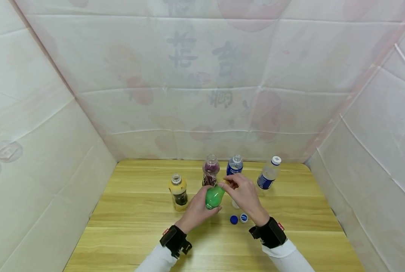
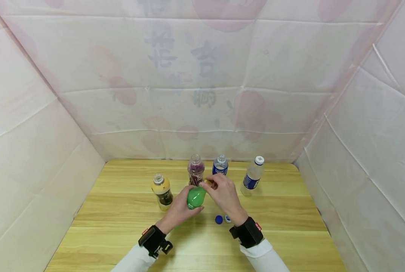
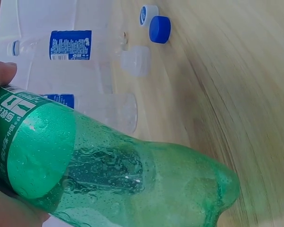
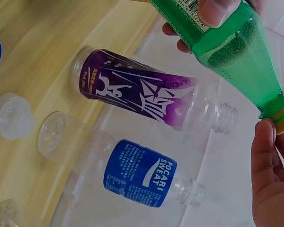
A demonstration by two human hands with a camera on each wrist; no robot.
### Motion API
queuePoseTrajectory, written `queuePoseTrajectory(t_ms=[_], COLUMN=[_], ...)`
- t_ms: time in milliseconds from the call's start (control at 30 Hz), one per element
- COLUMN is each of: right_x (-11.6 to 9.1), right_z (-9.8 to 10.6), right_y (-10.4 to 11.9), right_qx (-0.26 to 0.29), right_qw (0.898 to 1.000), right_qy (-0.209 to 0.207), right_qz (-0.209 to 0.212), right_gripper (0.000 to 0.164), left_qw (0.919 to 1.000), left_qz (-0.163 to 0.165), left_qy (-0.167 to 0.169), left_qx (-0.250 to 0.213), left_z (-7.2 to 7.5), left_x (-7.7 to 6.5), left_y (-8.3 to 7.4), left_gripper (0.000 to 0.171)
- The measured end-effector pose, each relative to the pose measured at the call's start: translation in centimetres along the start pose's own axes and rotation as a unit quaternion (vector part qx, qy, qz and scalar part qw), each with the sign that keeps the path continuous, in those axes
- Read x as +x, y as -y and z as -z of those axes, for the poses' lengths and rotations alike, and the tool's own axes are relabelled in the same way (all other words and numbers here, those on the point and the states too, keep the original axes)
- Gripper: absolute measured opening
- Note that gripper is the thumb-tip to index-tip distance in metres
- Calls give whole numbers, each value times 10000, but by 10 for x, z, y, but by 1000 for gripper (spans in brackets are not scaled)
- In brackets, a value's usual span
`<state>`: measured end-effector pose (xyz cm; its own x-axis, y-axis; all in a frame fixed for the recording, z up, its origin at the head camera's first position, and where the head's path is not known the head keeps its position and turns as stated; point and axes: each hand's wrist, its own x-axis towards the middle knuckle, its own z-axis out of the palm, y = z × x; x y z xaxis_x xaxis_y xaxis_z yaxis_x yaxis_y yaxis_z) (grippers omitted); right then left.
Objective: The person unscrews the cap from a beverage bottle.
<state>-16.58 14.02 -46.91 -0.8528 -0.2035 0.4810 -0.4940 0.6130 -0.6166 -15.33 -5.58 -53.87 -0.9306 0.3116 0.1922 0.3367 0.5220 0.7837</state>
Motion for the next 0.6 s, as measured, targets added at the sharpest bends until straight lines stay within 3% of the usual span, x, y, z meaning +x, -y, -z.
queuePoseTrajectory(t_ms=[600], right_x=[1], right_z=[7], right_y=[0], right_qx=[328], right_qw=[9967], right_qy=[500], right_qz=[545], right_gripper=[27], left_qw=[9990], left_qz=[-17], left_qy=[-49], left_qx=[-453], left_z=[-1], left_x=[0], left_y=[0], left_gripper=[76])
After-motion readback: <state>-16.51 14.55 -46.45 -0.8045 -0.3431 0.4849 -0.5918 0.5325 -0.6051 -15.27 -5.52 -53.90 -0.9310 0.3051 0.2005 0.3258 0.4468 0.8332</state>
